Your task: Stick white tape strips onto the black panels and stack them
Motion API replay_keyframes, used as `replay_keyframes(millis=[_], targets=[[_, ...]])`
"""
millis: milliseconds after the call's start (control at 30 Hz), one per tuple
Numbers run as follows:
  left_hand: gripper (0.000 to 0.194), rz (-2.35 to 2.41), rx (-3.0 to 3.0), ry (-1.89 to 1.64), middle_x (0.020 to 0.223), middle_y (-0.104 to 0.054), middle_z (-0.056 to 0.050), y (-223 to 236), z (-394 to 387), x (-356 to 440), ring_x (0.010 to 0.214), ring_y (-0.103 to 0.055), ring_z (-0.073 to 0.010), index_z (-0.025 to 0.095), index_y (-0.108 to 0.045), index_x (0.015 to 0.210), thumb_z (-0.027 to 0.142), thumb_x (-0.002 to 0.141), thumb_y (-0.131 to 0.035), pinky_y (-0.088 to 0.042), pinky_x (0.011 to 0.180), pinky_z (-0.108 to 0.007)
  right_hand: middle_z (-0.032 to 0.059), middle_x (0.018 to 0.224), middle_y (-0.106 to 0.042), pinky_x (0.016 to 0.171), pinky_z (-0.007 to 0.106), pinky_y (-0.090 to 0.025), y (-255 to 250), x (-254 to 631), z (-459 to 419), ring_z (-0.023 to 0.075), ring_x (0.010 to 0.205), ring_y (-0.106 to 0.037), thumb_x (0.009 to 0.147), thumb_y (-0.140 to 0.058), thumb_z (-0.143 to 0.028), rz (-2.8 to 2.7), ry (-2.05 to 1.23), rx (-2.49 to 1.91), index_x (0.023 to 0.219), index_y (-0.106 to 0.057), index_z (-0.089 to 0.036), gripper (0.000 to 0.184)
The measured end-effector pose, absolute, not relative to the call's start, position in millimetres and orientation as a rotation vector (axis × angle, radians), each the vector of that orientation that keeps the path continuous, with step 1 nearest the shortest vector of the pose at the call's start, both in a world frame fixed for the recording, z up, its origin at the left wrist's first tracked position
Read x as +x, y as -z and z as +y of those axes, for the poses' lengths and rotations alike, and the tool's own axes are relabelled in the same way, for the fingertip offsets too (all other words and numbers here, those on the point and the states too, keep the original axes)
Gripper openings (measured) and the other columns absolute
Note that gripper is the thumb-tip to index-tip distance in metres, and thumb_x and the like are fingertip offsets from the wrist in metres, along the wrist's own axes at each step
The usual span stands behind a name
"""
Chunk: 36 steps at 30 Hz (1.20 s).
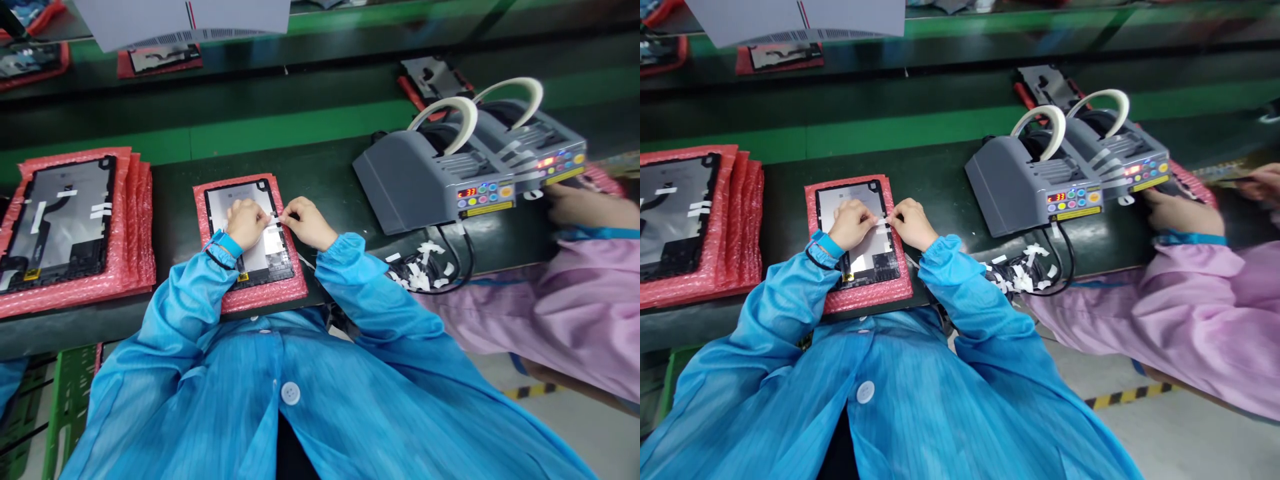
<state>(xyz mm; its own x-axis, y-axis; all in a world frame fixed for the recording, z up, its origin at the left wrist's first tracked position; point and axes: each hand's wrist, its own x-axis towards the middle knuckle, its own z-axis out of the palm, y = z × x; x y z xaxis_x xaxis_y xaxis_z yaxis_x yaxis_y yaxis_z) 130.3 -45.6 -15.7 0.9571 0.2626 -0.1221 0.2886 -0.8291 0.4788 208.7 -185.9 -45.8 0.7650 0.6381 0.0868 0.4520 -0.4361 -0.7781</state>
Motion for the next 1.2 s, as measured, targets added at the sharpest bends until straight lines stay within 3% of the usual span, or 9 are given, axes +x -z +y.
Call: replay_keyframes(millis=[300,467,567,733,900,1067,1200], targets=[[0.018,0.400,2.719,0.103,0.099,-0.059,-0.011,17.8,-52.6,128.4,0.108,-0.045,-0.0302,0.016,-0.066,0.076,0.026,0.083,-0.052,-0.033,0.091,-0.044,0.0046,0.080,-0.057,0.089,0.038,-0.037,47.5,208.5,-180.6,0.0192,0.089,-0.052,0.072,-0.062,-0.014,-0.845,-0.294,-2.277,0.063,-0.062,-0.016,0.010],[0.016,0.439,2.738,0.082,0.099,-0.059,-0.011,16.7,-53.7,126.8,0.109,-0.045,-0.0304,0.016,-0.064,0.075,0.028,0.081,-0.056,-0.033,0.091,-0.043,0.0038,0.071,-0.056,0.085,0.037,-0.038,42.7,212.2,-183.5,0.0200,0.083,-0.052,0.072,-0.065,-0.020,-0.816,-0.315,-2.381,0.060,-0.063,-0.017,0.012],[0.016,0.467,2.713,0.039,0.100,-0.059,-0.010,16.8,-51.1,124.2,0.108,-0.046,-0.0297,0.016,-0.063,0.080,0.032,0.079,-0.060,-0.033,0.090,-0.042,0.0069,0.078,-0.058,0.085,0.039,-0.038,40.4,199.0,-189.5,0.0218,0.085,-0.050,0.076,-0.060,-0.024,-0.797,-0.160,-2.409,0.076,-0.068,-0.017,0.011],[0.015,0.434,2.699,0.056,0.103,-0.058,-0.010,19.6,-47.8,125.5,0.109,-0.045,-0.0295,0.017,-0.062,0.083,0.031,0.080,-0.060,-0.031,0.091,-0.043,0.0143,0.101,-0.058,0.090,0.040,-0.037,48.6,156.2,-191.9,0.0237,0.094,-0.047,0.077,-0.039,-0.005,-0.893,-0.051,-2.401,0.103,-0.067,-0.010,0.039],[0.015,0.464,2.682,-0.007,0.105,-0.058,-0.011,15.4,-52.6,116.9,0.110,-0.045,-0.0307,0.017,-0.063,0.085,0.031,0.079,-0.061,-0.033,0.090,-0.044,0.0126,0.092,-0.062,0.090,0.041,-0.042,46.5,165.3,-198.4,0.0245,0.091,-0.053,0.070,-0.039,-0.003,-0.876,-0.281,-2.349,0.097,-0.069,-0.013,0.042],[0.018,0.269,2.646,-0.438,0.098,-0.063,-0.007,-33.1,-18.7,25.2,0.096,-0.054,-0.0194,0.019,-0.061,0.095,0.032,0.085,-0.053,-0.039,0.090,-0.033,0.0119,0.092,-0.066,0.089,0.043,-0.044,7.7,184.0,-166.1,0.0246,0.090,-0.058,0.073,-0.049,-0.013,-0.793,-0.196,-2.175,0.092,-0.069,-0.013,0.028],[0.024,1.110,2.577,-1.049,0.092,-0.065,-0.007,-81.5,61.8,-77.6,0.082,-0.056,-0.0165,0.015,-0.063,0.095,0.030,0.083,-0.049,-0.044,0.080,-0.029,0.0041,0.073,-0.065,0.075,0.035,-0.051,-23.8,144.6,-78.4,0.0151,0.068,-0.060,0.074,-0.056,-0.010,-0.748,-0.747,-1.713,0.078,-0.064,-0.016,0.010]])
